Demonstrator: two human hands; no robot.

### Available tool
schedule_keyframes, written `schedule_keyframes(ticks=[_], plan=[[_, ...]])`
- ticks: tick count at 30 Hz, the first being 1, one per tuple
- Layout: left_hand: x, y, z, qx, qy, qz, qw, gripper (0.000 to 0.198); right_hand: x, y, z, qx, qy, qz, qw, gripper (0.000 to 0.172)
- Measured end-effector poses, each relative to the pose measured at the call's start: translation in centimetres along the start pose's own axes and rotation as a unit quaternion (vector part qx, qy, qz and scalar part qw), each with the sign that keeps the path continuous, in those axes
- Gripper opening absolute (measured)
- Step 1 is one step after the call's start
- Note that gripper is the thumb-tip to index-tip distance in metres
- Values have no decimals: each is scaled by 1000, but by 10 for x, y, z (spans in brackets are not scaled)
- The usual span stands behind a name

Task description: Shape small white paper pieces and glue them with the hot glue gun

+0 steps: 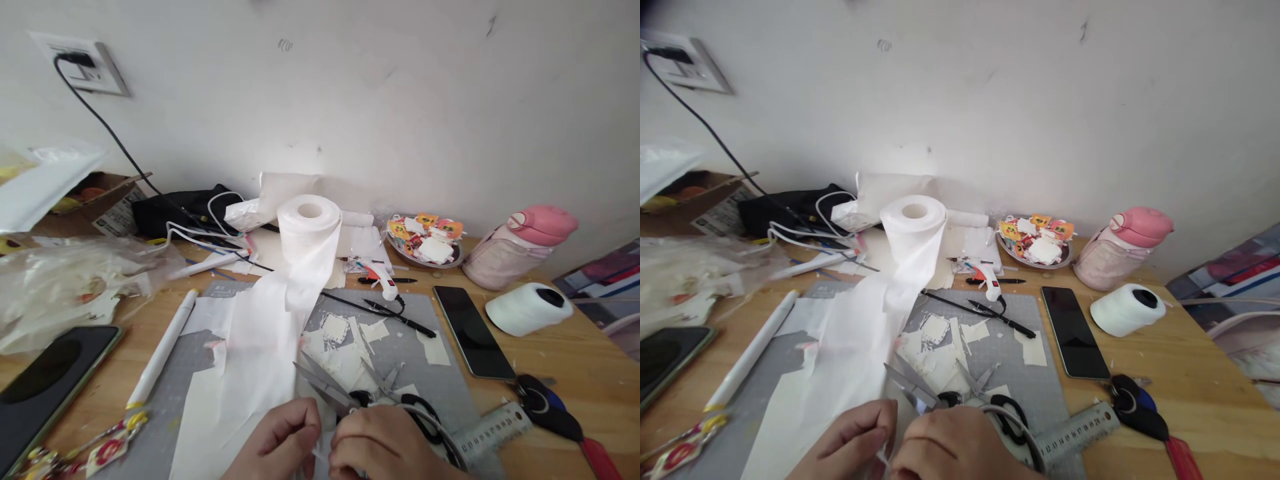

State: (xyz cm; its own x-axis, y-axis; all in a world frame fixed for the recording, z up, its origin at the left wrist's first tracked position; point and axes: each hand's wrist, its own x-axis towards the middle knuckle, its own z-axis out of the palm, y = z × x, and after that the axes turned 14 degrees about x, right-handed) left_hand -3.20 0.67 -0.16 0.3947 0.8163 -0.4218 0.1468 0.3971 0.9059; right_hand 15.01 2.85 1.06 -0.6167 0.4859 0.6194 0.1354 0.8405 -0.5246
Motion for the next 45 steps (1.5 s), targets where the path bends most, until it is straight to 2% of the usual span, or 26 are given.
schedule_keyframes(ticks=[3, 6, 8, 9, 13, 16, 19, 22, 24, 29, 33, 38, 45], plan=[[1, 1, 1, 38, -20, 18, 999, 43, -2, 0, 3, -23, -4, 14, 1000, 22], [4, -1, 0, 81, -45, 81, 992, 44, -5, 0, 6, -19, -2, 38, 999, 18], [5, 0, -1, 112, -41, 124, 985, 43, -7, -1, 10, 26, -1, 75, 997, 17], [6, 0, -1, 121, -32, 131, 983, 42, -8, -1, 11, 56, 1, 99, 993, 20], [5, 4, -2, 142, -56, 137, 979, 42, -12, -5, 18, 120, 1, 181, 976, 30], [3, 3, -3, 162, -64, 148, 973, 45, -15, -7, 18, 153, -36, 210, 965, 24], [0, 3, -3, 222, -39, 150, 963, 45, -17, -5, 15, 183, -100, 237, 949, 15], [-2, 5, -3, 282, -19, 131, 950, 31, -16, 1, 10, 125, -136, 247, 951, 10], [-3, 9, -2, 331, 4, 122, 936, 12, -14, 6, 7, 112, -130, 268, 948, 9], [-4, 11, 3, 474, 17, 146, 868, 47, -11, 13, 3, 123, -84, 294, 944, 10], [-3, 5, 4, 530, 38, 157, 833, 40, -12, 13, 2, 120, -79, 296, 944, 11], [-1, 2, 3, 527, 36, 166, 832, 30, -11, 13, 4, 119, -67, 285, 949, 15], [0, -1, 3, 465, 49, 201, 861, 43, -10, 14, 4, 135, 8, 285, 949, 5]])
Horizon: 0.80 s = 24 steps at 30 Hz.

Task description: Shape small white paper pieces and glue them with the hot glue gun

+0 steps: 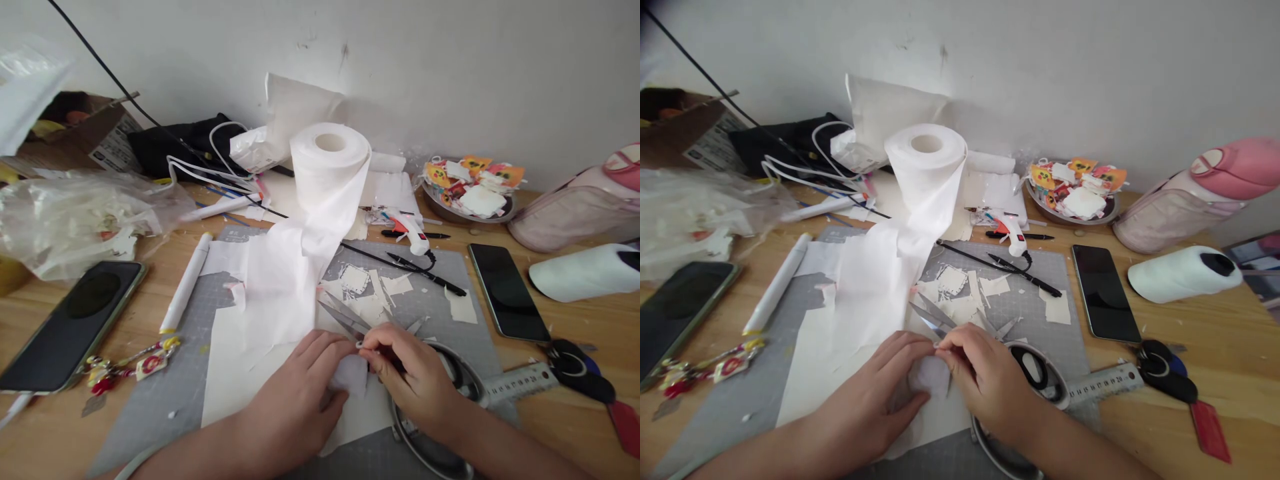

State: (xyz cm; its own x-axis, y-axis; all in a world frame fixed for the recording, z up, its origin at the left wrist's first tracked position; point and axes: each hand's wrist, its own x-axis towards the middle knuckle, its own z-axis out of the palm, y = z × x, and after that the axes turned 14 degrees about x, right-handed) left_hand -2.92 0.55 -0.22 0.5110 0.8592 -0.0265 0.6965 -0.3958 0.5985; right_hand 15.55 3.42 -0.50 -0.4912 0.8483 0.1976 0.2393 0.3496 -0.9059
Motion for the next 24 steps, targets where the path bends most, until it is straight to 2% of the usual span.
schedule_keyframes(ticks=[6, 16, 21, 24], plan=[[-1, 1, 0, -5, 10, -7, 1000, 40, 5, 0, 0, 28, 51, -73, 996, 12], [-2, -1, 3, -18, 7, 3, 1000, 37, 0, 7, 1, 4, 31, -79, 996, 30], [-2, 0, 1, -12, 9, 19, 1000, 35, 1, 6, 2, -19, 39, -46, 998, 19], [-2, 1, 1, 3, 16, 42, 999, 36, 3, 3, 3, -7, 27, -51, 998, 12]])
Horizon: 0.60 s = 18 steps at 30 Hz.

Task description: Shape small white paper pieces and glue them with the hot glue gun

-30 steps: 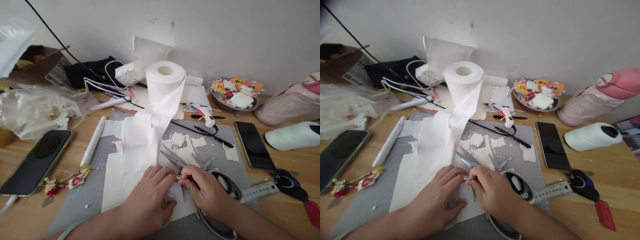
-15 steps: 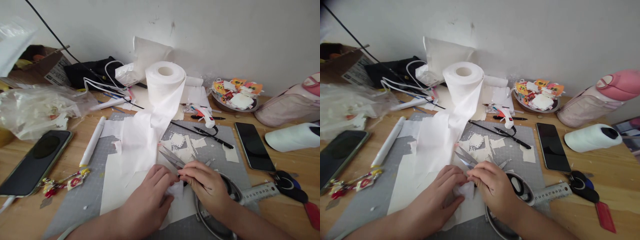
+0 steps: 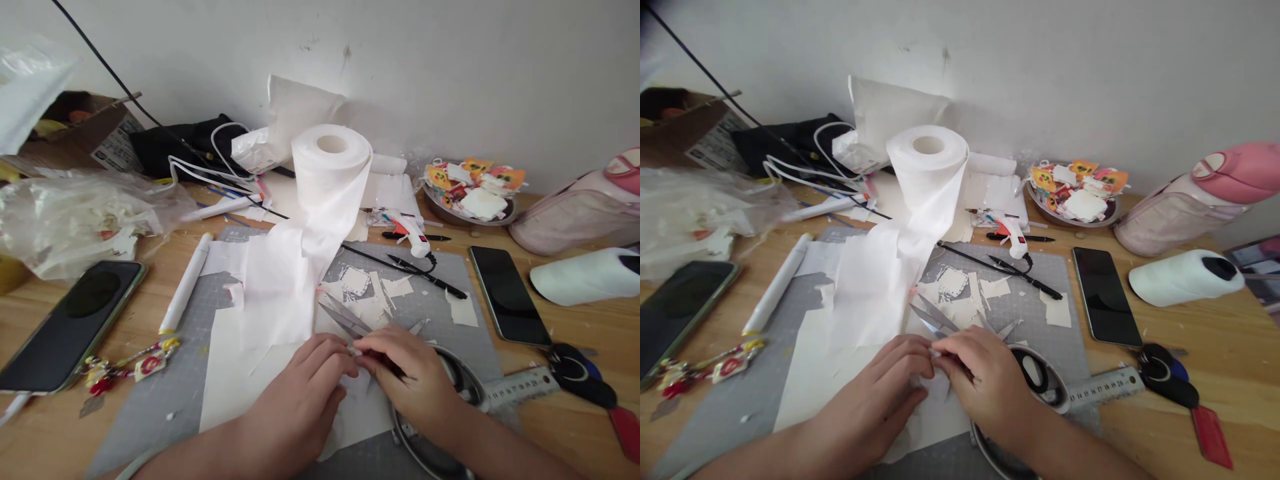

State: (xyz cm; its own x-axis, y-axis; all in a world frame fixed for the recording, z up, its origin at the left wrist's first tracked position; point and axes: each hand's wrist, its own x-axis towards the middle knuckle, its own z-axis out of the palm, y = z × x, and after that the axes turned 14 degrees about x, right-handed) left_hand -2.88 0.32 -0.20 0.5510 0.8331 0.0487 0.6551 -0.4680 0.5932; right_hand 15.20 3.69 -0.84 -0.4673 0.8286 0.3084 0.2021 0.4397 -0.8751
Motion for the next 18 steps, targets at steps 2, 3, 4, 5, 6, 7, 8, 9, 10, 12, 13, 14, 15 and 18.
schedule_keyframes(ticks=[2, 3, 4, 5, 6, 7, 8, 9, 10, 12, 13, 14, 15, 18], plan=[[0, 0, 0, 9, 3, 11, 1000, 35, 1, -1, 0, 11, -15, -4, 1000, 11], [0, 0, 0, 12, 5, 15, 1000, 35, 1, -1, -1, 10, -22, -1, 1000, 11], [0, 0, 0, 15, 7, 18, 1000, 35, 1, -1, -1, 5, -30, 5, 1000, 11], [-1, 0, 0, 16, 9, 19, 1000, 35, 1, -2, -2, -1, -38, 11, 999, 11], [-1, -1, 0, 16, 10, 20, 1000, 34, 1, -2, -2, -7, -46, 16, 999, 12], [-1, -1, 0, 16, 11, 19, 1000, 35, 1, -3, -3, -13, -53, 20, 998, 13], [-1, 0, 0, 15, 11, 17, 1000, 35, 1, -3, -3, -20, -60, 21, 998, 14], [-1, 0, 0, 14, 11, 16, 1000, 35, 2, -4, -3, -29, -68, 19, 997, 15], [-1, 0, 0, 13, 9, 14, 1000, 34, 2, -5, -3, -41, -76, 15, 996, 16], [-2, 0, 0, 10, 7, 8, 1000, 33, 3, -7, -3, -70, -94, 2, 993, 17], [-2, 1, 0, 6, 8, 4, 1000, 33, 3, -8, -3, -81, -106, -3, 991, 16], [-3, 1, 1, 0, 9, 0, 1000, 32, 4, -8, -3, -87, -117, -6, 989, 15], [-3, 1, 1, -6, 9, -3, 1000, 32, 3, -8, -3, -88, -129, -6, 988, 13], [-4, 0, 2, -23, 9, -21, 999, 34, 2, -9, -3, -79, -152, -1, 985, 10]])
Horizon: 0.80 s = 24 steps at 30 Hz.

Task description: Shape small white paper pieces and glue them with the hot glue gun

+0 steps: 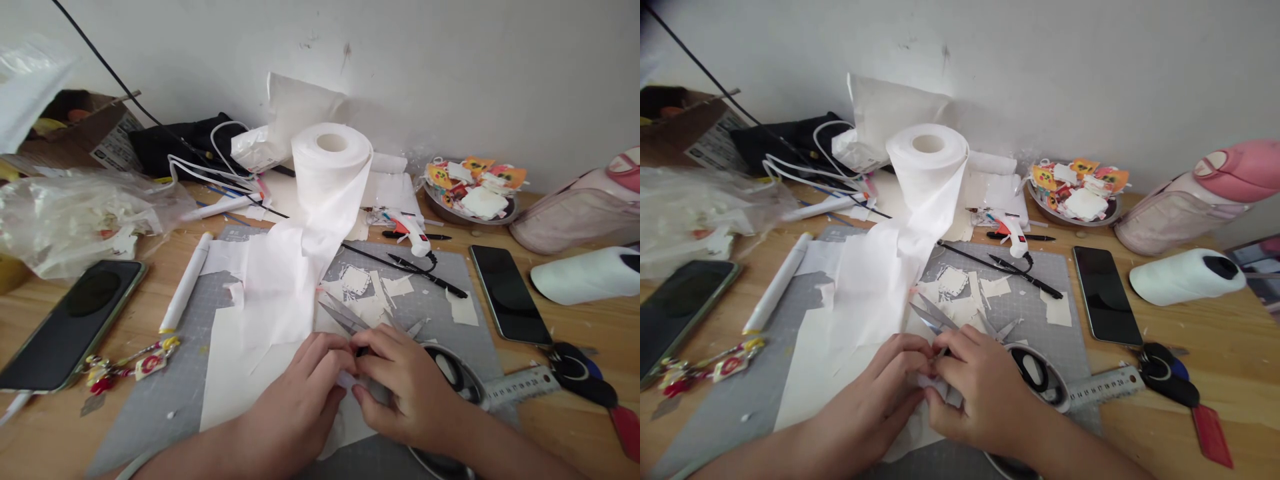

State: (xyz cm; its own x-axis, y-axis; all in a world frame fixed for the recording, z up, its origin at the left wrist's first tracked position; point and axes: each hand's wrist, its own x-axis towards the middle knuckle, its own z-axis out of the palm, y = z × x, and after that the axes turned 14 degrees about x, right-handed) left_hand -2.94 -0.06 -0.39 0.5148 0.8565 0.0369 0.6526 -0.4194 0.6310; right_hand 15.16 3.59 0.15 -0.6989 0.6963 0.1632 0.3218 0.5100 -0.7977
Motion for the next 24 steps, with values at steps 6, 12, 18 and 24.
schedule_keyframes(ticks=[6, 12, 18, 24], plan=[[4, 0, -3, -20, 0, -74, 997, 19, 0, -1, -1, 5, 13, -2, 1000, 12], [9, -3, -8, -82, -39, -152, 984, 9, -2, 1, 0, 44, 65, 19, 997, 11], [10, -4, -9, -273, -5, -226, 935, 18, -6, 2, 4, 81, 125, 107, 983, 18], [11, -6, -8, -180, -62, -169, 967, 18, -5, 4, 2, 125, 117, 103, 980, 9]])
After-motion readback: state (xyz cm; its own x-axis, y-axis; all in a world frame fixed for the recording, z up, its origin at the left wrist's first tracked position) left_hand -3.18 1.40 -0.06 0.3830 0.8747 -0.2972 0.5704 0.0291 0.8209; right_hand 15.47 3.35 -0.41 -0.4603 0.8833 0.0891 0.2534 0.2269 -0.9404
